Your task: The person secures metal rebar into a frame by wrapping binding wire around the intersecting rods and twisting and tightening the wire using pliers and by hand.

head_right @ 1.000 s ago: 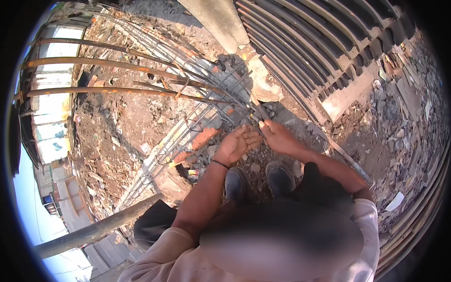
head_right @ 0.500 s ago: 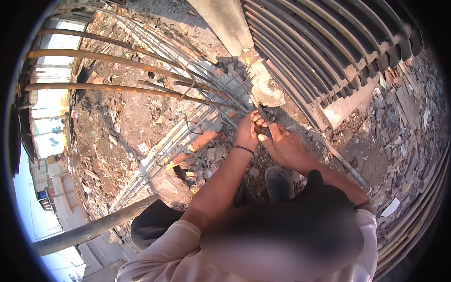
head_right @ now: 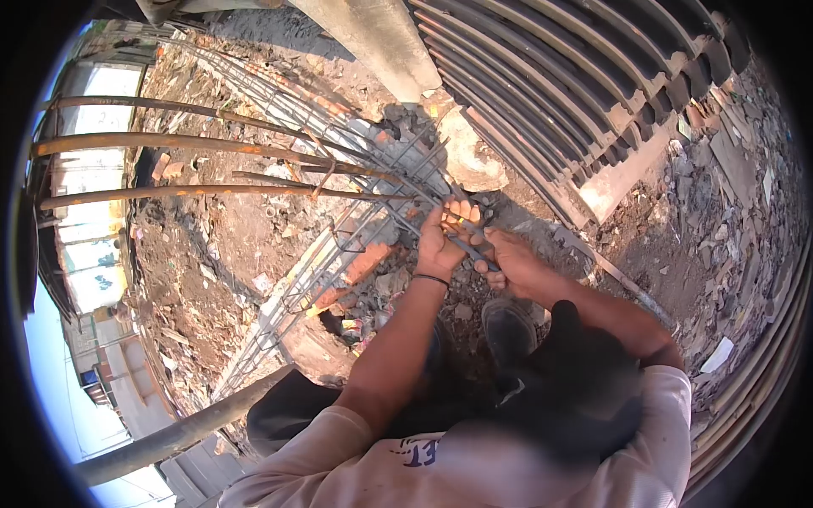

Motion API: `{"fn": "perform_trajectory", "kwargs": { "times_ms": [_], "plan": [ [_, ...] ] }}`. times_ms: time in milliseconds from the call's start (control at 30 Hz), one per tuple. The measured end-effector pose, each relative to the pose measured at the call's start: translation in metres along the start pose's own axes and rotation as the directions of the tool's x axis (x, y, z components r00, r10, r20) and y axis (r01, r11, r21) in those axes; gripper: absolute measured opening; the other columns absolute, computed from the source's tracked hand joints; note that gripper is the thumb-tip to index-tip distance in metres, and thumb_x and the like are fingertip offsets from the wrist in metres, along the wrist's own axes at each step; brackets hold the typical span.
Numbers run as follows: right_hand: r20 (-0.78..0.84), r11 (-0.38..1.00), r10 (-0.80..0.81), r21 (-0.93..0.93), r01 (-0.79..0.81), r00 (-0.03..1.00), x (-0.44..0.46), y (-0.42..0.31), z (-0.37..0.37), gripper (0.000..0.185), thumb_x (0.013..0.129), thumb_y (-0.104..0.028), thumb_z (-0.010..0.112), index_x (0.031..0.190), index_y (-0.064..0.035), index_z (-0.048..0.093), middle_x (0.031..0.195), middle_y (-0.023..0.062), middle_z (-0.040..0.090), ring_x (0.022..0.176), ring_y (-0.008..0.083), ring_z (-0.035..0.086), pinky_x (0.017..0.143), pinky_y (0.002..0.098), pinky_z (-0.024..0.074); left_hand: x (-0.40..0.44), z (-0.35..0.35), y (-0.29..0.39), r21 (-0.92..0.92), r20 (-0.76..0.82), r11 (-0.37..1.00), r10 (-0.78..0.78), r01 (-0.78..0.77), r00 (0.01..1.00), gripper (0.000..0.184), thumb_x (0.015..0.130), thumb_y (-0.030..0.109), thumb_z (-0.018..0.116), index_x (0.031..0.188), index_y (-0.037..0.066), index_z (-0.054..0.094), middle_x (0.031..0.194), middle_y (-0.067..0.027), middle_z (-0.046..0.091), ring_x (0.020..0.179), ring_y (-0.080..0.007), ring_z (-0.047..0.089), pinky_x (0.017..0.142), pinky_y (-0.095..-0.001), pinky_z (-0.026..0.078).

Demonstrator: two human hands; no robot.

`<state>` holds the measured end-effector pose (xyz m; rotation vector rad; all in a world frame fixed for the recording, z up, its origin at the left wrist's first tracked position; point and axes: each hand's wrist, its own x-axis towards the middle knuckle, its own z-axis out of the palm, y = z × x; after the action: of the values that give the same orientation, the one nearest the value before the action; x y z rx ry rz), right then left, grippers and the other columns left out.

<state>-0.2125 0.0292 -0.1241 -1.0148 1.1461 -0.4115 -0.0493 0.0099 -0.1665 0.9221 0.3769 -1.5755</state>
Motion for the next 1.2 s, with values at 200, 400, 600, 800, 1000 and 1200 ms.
{"fn": "perform_trajectory", "kwargs": {
  "times_ms": [200, 400, 600, 800, 1000, 1200],
  "plan": [
    [0.106, 0.203, -0.745, -0.904, 0.376, 0.659, -0.030, -0.019, -0.003, 0.029, 0.102, -0.030, 0.047, 0.110, -0.0033, 0.054, 0.075, 0.0137, 0.062, 0.064, 0.0288, 0.064, 0.061, 0.0431, 0.0494, 0.014, -0.003, -0.003, 0.064, 0.055, 0.998, 0.005, -0.009, 0.998, 0.033, 0.106, 0.030, 0.043, 0.079, 0.011, 0.044, 0.062, 0.0029, 0.037, 0.057, -0.0138, 0.039, 0.059, -0.0329, 0.045],
    [0.319, 0.319, -0.498, -0.797, 0.513, 0.806, -0.012, -0.005, -0.001, 0.027, 0.100, -0.028, 0.048, 0.105, -0.0026, 0.054, 0.069, 0.0178, 0.061, 0.067, 0.0361, 0.065, 0.064, 0.0484, 0.0496, -0.003, -0.001, 0.007, 0.115, -0.086, 0.993, -0.026, 0.035, 0.996, 0.034, 0.104, 0.037, 0.043, 0.087, 0.009, 0.051, 0.065, -0.0020, 0.049, 0.056, -0.0200, 0.047, 0.060, -0.0411, 0.047],
    [-0.038, 0.980, -0.051, -0.197, 0.043, 0.998, -0.017, -0.028, -0.001, 0.026, 0.100, -0.027, 0.046, 0.110, -0.0048, 0.055, 0.069, 0.0162, 0.060, 0.065, 0.0357, 0.064, 0.062, 0.0450, 0.0490, 0.000, 0.018, -0.005, -0.154, -0.076, 0.987, 0.040, -0.051, 0.996, 0.040, 0.106, 0.040, 0.039, 0.095, 0.005, 0.054, 0.072, -0.0036, 0.050, 0.064, -0.0223, 0.050, 0.076, -0.0453, 0.052],
    [0.119, 0.262, -0.660, -0.889, 0.376, 0.742, -0.020, -0.013, -0.002, 0.028, 0.099, -0.026, 0.049, 0.112, -0.0014, 0.055, 0.070, 0.0158, 0.060, 0.068, 0.0349, 0.065, 0.064, 0.0435, 0.0504, 0.021, 0.002, -0.008, -0.049, 0.028, 0.998, 0.028, -0.027, 0.999, 0.018, 0.106, 0.022, 0.041, 0.094, 0.009, 0.046, 0.062, 0.0004, 0.038, 0.051, -0.0146, 0.034, 0.054, -0.0360, 0.041],
    [0.247, 0.348, -0.456, -0.835, 0.426, 0.855, -0.009, -0.004, 0.001, 0.030, 0.100, -0.028, 0.050, 0.111, -0.0002, 0.055, 0.069, 0.0152, 0.058, 0.068, 0.0317, 0.065, 0.064, 0.0435, 0.0504, -0.005, -0.003, 0.006, 0.111, 0.012, 0.992, -0.066, 0.064, 0.998, 0.032, 0.102, 0.040, 0.051, 0.090, 0.010, 0.048, 0.071, -0.0036, 0.051, 0.067, -0.0215, 0.052, 0.068, -0.0430, 0.049],
    [-0.044, 0.974, -0.019, -0.225, 0.009, 0.999, -0.015, -0.030, 0.008, 0.032, 0.102, -0.031, 0.045, 0.114, -0.0034, 0.056, 0.063, 0.0118, 0.054, 0.064, 0.0248, 0.062, 0.060, 0.0406, 0.0490, -0.004, 0.009, -0.005, -0.129, 0.059, 0.991, 0.041, -0.033, 0.997, 0.030, 0.102, 0.036, 0.053, 0.094, 0.008, 0.057, 0.079, -0.0051, 0.061, 0.077, -0.0244, 0.060, 0.072, -0.0427, 0.051]
  ]
}}
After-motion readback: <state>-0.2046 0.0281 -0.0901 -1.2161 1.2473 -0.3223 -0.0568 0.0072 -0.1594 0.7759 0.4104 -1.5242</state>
